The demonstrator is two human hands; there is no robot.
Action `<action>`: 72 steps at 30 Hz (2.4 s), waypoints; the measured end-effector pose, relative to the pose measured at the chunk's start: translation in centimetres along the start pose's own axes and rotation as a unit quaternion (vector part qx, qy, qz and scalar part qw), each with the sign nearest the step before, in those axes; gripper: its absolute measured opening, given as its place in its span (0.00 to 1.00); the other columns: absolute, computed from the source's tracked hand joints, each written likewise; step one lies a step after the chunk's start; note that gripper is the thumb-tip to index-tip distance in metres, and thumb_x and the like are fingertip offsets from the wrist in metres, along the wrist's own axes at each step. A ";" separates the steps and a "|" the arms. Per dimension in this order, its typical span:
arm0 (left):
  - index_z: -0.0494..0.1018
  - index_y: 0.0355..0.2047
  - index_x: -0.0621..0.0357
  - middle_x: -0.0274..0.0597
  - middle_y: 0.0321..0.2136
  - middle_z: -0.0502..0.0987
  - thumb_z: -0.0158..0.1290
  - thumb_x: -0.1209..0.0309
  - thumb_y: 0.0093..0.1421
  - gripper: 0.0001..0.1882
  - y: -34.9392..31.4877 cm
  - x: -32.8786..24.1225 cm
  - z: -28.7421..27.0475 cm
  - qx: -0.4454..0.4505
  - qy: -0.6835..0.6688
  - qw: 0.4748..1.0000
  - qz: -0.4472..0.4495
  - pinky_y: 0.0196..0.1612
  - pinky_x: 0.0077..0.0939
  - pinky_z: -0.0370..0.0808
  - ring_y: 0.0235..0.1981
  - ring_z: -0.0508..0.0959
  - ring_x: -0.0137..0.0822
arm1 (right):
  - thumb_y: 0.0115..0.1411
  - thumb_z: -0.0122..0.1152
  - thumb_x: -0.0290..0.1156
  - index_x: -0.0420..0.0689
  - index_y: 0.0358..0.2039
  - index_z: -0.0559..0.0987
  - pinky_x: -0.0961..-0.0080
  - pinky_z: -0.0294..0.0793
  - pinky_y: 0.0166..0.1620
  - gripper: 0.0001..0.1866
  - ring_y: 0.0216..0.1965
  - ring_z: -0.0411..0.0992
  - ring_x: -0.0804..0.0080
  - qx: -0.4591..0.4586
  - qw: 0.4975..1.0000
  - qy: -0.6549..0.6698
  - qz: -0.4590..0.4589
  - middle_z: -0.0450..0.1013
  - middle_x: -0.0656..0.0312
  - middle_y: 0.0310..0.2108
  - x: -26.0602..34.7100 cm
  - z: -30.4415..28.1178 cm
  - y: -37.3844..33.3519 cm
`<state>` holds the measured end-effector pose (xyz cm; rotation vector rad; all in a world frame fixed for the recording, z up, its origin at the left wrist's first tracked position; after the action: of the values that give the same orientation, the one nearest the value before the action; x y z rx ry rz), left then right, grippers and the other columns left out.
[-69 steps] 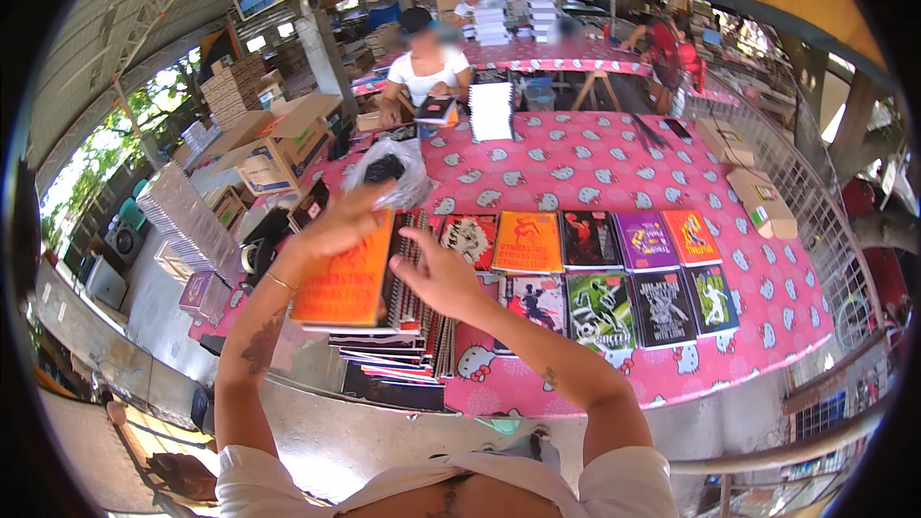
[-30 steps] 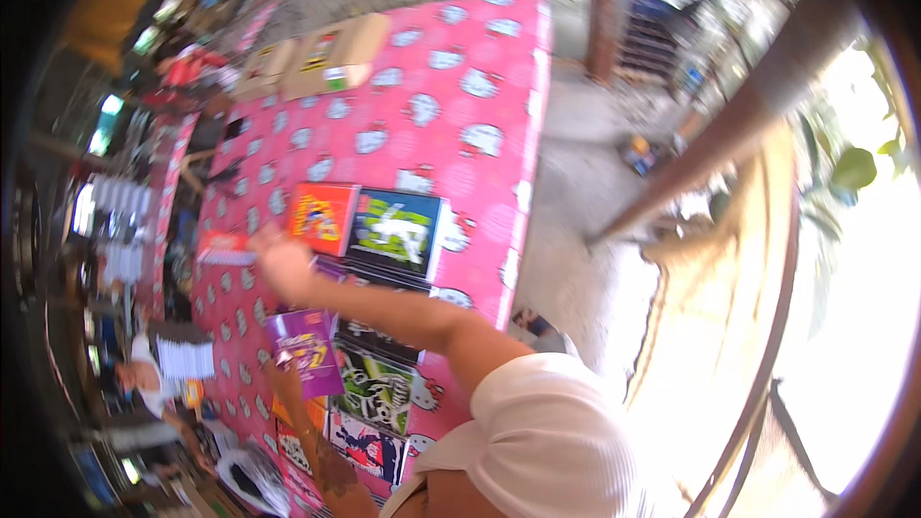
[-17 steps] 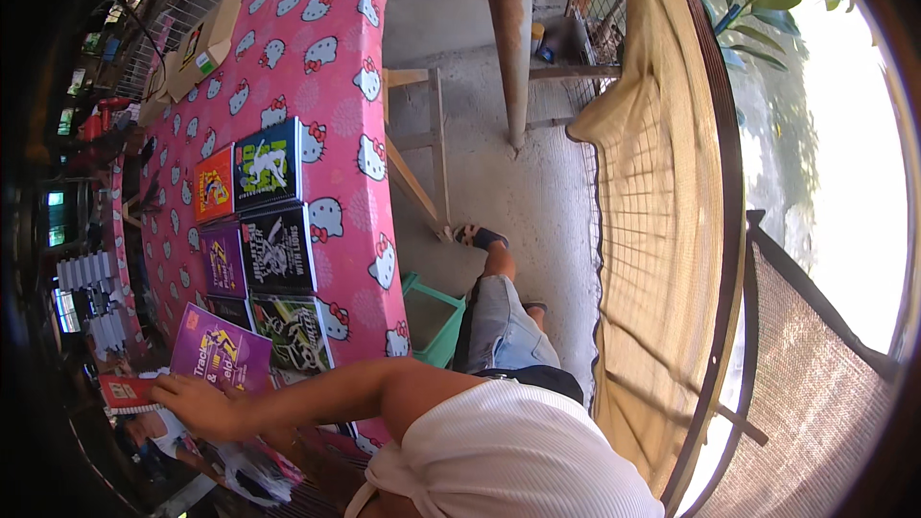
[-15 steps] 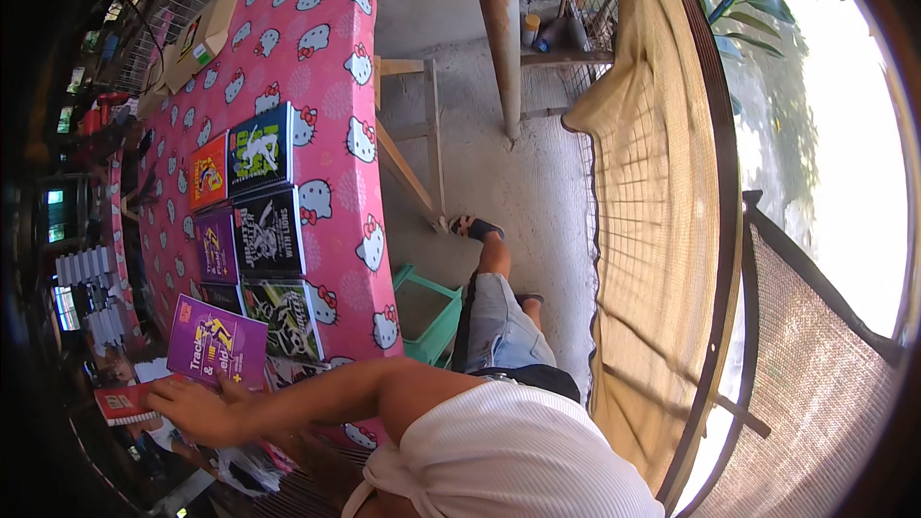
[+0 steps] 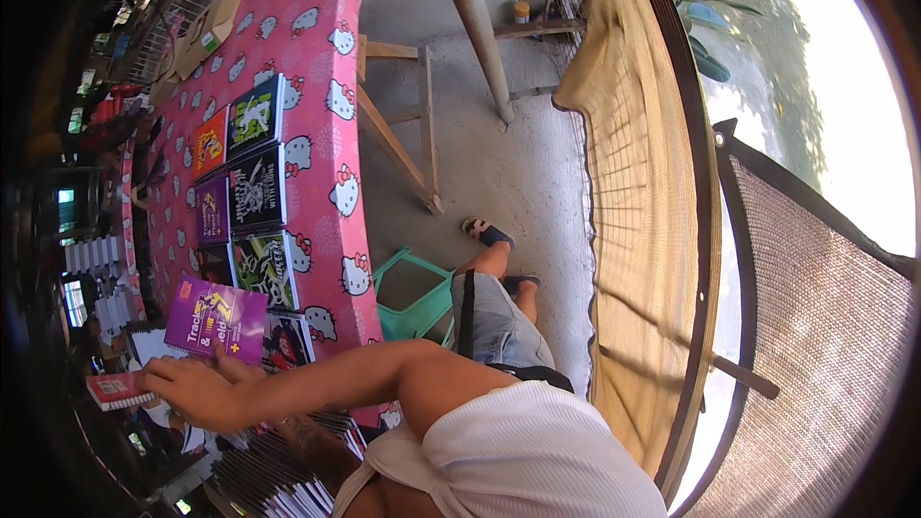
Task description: The person sorts various spiral notebooks by their cover design into stacks on a table and then places a stack of sorted notebooks into a clear plastic bag.
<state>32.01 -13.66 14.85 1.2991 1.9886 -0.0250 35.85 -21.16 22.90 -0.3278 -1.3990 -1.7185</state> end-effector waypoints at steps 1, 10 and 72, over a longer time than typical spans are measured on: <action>0.71 0.47 0.63 0.56 0.38 0.78 0.56 0.70 0.60 0.16 -0.4 0.1 -0.4 -0.001 -0.004 1.000 -0.002 0.40 0.39 0.75 0.37 0.81 0.50 | 0.39 0.66 0.22 0.43 0.49 0.68 0.59 0.72 0.44 0.33 0.44 0.70 0.49 -0.001 1.000 0.025 -0.012 0.66 0.53 0.43 0.6 -0.1 0.2; 0.71 0.44 0.61 0.54 0.36 0.79 0.58 0.72 0.59 0.14 -5.2 -6.8 -10.9 0.011 -0.014 1.000 -0.004 0.38 0.36 0.76 0.35 0.81 0.47 | 0.68 0.52 0.28 0.41 0.51 0.68 0.78 0.72 0.44 0.13 0.40 0.73 0.75 -0.058 0.993 0.078 -0.069 0.73 0.63 0.43 5.4 -4.1 13.7; 0.58 0.66 0.58 0.38 0.57 0.68 0.56 0.63 0.62 0.34 0.6 -9.7 -19.6 -0.424 -0.156 0.892 -0.020 0.45 0.21 0.68 0.42 0.70 0.26 | 0.53 0.54 0.20 0.39 0.43 0.76 0.76 0.69 0.23 0.15 0.20 0.70 0.73 0.239 0.925 -0.050 0.291 0.73 0.62 0.24 -31.0 -16.4 23.0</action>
<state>23.30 -13.20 34.93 0.6236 1.4625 0.5274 76.32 -21.50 11.87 -0.4998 -1.5446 -0.8574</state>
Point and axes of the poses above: each hand's wrist, its own y-axis towards the middle knuckle, its own z-axis out of the palm, x = y × z, the point moved 7 cm from there along y, towards the middle knuckle
